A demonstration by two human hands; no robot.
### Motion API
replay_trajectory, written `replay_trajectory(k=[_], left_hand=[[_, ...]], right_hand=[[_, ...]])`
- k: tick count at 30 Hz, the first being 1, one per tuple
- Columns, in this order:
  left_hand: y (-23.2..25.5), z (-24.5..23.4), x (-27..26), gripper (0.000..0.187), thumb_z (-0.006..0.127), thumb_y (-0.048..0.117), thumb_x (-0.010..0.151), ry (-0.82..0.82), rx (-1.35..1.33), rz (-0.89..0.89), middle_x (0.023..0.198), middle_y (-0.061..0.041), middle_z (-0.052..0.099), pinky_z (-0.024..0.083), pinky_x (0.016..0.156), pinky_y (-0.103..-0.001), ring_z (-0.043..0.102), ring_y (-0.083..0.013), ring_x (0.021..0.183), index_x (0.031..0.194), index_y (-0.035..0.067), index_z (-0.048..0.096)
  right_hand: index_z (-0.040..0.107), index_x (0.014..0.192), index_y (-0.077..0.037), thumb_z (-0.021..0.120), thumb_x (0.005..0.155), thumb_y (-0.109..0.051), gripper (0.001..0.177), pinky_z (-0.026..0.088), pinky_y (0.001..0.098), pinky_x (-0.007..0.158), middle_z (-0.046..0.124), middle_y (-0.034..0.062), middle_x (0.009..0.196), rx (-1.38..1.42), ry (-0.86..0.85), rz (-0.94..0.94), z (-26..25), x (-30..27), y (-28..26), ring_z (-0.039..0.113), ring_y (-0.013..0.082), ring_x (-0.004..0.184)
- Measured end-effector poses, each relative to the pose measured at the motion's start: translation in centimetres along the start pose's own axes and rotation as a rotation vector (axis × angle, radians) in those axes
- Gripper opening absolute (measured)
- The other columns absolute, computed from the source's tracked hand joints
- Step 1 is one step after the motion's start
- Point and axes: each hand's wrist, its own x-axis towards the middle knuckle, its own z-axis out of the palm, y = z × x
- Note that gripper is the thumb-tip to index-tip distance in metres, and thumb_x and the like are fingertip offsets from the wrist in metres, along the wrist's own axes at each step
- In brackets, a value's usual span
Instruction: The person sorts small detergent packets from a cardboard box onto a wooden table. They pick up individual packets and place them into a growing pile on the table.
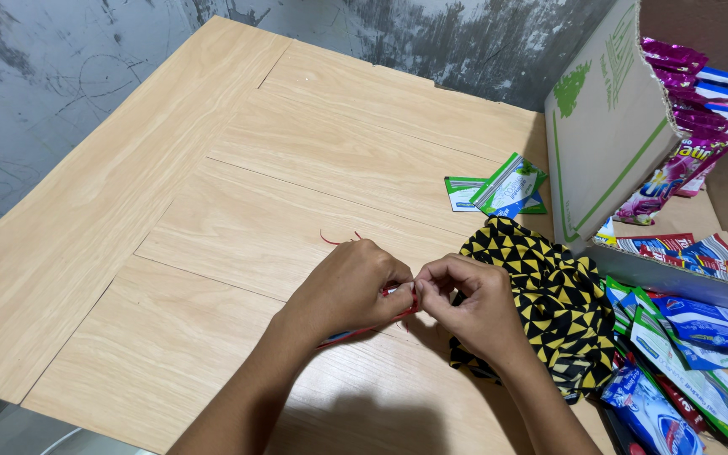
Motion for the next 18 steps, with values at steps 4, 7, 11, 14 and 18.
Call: replay_trajectory(k=[4,7,11,14,18], left_hand=[[-0.2,0.7,-0.1,0.024,0.068,0.02,0.079,0.03,0.036,0.032,0.053,-0.018,0.062,0.051,0.053,-0.042,0.061,-0.0306,0.046,0.063,0.003,0.072],[-0.4,1.3,-0.3,0.025,0.066,0.015,0.081,0.037,0.079,0.054,0.053,-0.015,0.063,0.05,0.052,-0.041,0.06,-0.0272,0.045,0.059,0.003,0.068],[-0.3,1.4,-0.1,0.031,0.068,0.016,0.086,0.07,0.108,0.139,0.056,-0.012,0.066,0.049,0.051,-0.04,0.06,-0.0248,0.045,0.058,0.003,0.067],[0.3,1.2,-0.3,0.027,0.067,0.016,0.091,0.152,0.052,0.197,0.059,-0.011,0.068,0.049,0.05,-0.039,0.062,-0.0224,0.046,0.067,0.005,0.072],[0.4,0.1,-0.5,0.021,0.069,0.015,0.088,0.186,0.002,0.149,0.062,-0.013,0.071,0.052,0.051,-0.037,0.065,-0.0252,0.048,0.073,0.005,0.078]], right_hand=[[0.074,0.084,-0.001,0.074,0.083,-0.008,0.007,0.051,0.0201,0.053,0.072,-0.0003,0.07,0.078,-0.034,0.067,0.3,-0.1,0.8,0.064,0.0031,0.06],[0.071,0.085,0.001,0.07,0.086,-0.004,0.006,0.044,0.0201,0.052,0.063,-0.0029,0.068,0.304,-0.067,0.207,0.9,0.0,2.0,0.054,0.0028,0.059],[0.068,0.083,0.001,0.065,0.086,0.0,0.004,0.042,0.0194,0.054,0.055,-0.0059,0.065,0.503,-0.1,0.313,0.7,-0.1,3.6,0.049,0.0024,0.058],[0.069,0.085,0.0,0.066,0.088,-0.001,0.004,0.038,0.0201,0.054,0.053,-0.0056,0.066,0.458,-0.105,0.311,1.0,0.0,4.7,0.045,0.0024,0.059],[0.069,0.083,0.001,0.061,0.099,-0.015,0.024,0.045,0.0225,0.055,0.065,0.001,0.065,0.481,-0.027,0.362,0.6,0.2,5.6,0.056,0.0066,0.058]])
